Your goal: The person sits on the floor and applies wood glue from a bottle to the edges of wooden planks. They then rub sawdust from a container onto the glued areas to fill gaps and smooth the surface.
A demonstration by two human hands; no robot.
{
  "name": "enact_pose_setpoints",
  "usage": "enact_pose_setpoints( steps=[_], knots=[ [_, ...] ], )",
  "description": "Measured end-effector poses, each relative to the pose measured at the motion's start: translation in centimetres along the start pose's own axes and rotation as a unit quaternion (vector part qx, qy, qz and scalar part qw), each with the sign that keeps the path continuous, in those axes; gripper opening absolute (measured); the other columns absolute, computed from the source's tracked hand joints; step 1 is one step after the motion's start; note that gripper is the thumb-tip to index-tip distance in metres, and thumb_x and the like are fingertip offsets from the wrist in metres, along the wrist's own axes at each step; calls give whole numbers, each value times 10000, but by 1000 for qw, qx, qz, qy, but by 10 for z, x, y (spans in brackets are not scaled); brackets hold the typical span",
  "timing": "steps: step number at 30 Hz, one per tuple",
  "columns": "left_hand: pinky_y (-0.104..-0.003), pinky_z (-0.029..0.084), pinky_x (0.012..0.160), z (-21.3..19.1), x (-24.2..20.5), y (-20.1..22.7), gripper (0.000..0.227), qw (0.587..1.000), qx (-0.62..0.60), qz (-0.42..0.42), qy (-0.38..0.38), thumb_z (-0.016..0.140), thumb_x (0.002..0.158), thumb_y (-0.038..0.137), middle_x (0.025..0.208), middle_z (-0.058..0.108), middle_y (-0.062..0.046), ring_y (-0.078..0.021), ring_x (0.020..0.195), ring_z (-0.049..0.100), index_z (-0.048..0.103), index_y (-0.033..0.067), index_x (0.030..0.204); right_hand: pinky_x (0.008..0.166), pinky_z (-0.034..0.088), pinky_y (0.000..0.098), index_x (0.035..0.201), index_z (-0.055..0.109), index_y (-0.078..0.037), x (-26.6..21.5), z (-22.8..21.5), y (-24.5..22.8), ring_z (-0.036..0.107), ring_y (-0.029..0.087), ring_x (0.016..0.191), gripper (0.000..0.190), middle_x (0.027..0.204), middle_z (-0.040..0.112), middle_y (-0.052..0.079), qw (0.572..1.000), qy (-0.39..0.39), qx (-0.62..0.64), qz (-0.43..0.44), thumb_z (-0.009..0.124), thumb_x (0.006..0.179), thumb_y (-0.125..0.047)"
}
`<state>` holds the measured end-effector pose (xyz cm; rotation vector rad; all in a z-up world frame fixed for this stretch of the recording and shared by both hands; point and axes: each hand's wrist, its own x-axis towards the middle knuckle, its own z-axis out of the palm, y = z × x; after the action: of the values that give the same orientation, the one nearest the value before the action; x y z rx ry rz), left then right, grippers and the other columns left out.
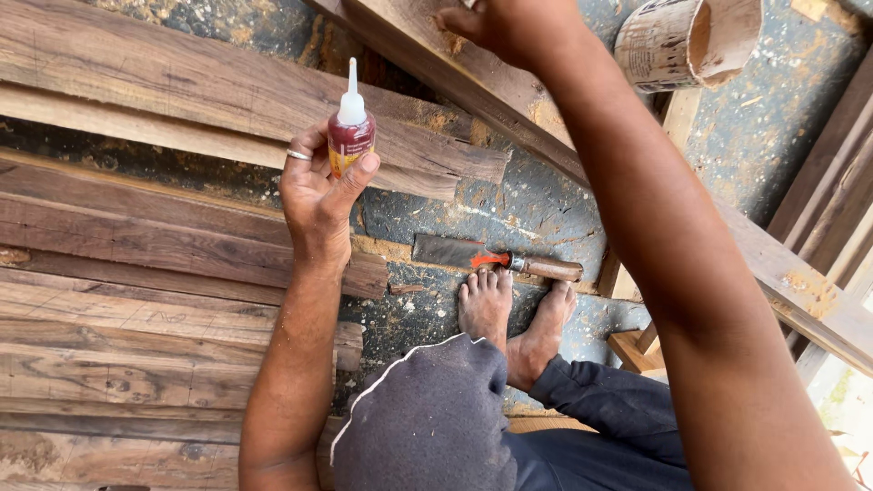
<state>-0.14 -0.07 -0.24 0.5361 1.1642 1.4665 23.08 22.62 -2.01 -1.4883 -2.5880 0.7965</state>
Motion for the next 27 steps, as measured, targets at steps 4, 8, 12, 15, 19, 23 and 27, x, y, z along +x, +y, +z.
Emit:
enact_pose_setpoints(
  steps=[4,8,12,15,19,23,27],
  knots=[
    [-339,530,1105,0,-2,-3,473,1000,5,3,-8,841,892,72,1200,675,-68,-138,1147,639,589,43,1290,890,598,406,1192,737,-17,-10,4,12,760,294,1017,506,1111,772,179,990,32,140,-8,785,1047,-499],
    [-339,541,1102,0,0,-3,475,1000,16,-4,-7,837,888,74,1196,682,-69,-140,1149,645,585,45,1290,891,559,438,1204,686,41,-13,6,18,715,368,1037,633,1145,721,231,984,0,178,12,854,935,-506],
    [-326,532,1085,0,-2,-2,480,1000,3,-8,-4,844,885,79,1209,684,-70,-137,1141,643,581,45,1286,885,566,433,1175,722,-44,-8,-6,11,719,309,1000,534,1110,733,169,961,-62,220,152,791,910,-502],
    [-322,527,1085,2,-1,-1,494,1000,9,-1,1,849,889,80,1203,676,-70,-136,1127,636,589,37,1307,874,584,439,1133,732,-50,-3,1,-1,733,261,958,490,1046,763,141,966,-33,221,128,764,916,-488],
    [-319,531,1080,-1,-2,-3,500,1000,11,-9,7,847,880,82,1215,679,-75,-137,1136,637,591,35,1307,915,538,402,1112,804,-105,-9,2,-2,723,210,988,379,1122,777,74,957,-69,255,120,758,904,-419],
    [-320,529,1072,-1,0,-5,499,1000,21,-7,8,852,876,87,1218,676,-79,-139,1132,636,590,32,1297,899,574,372,1174,733,-52,-40,-18,-2,724,219,1005,337,1115,756,122,960,48,257,101,722,971,-320],
    [-313,525,1063,-3,0,-10,500,999,42,-4,11,856,872,96,1211,672,-80,-134,1118,631,595,28,1294,863,578,301,1220,707,-28,-126,-25,-24,690,147,957,258,1076,732,87,943,175,278,59,695,1095,-253]
  ],
)
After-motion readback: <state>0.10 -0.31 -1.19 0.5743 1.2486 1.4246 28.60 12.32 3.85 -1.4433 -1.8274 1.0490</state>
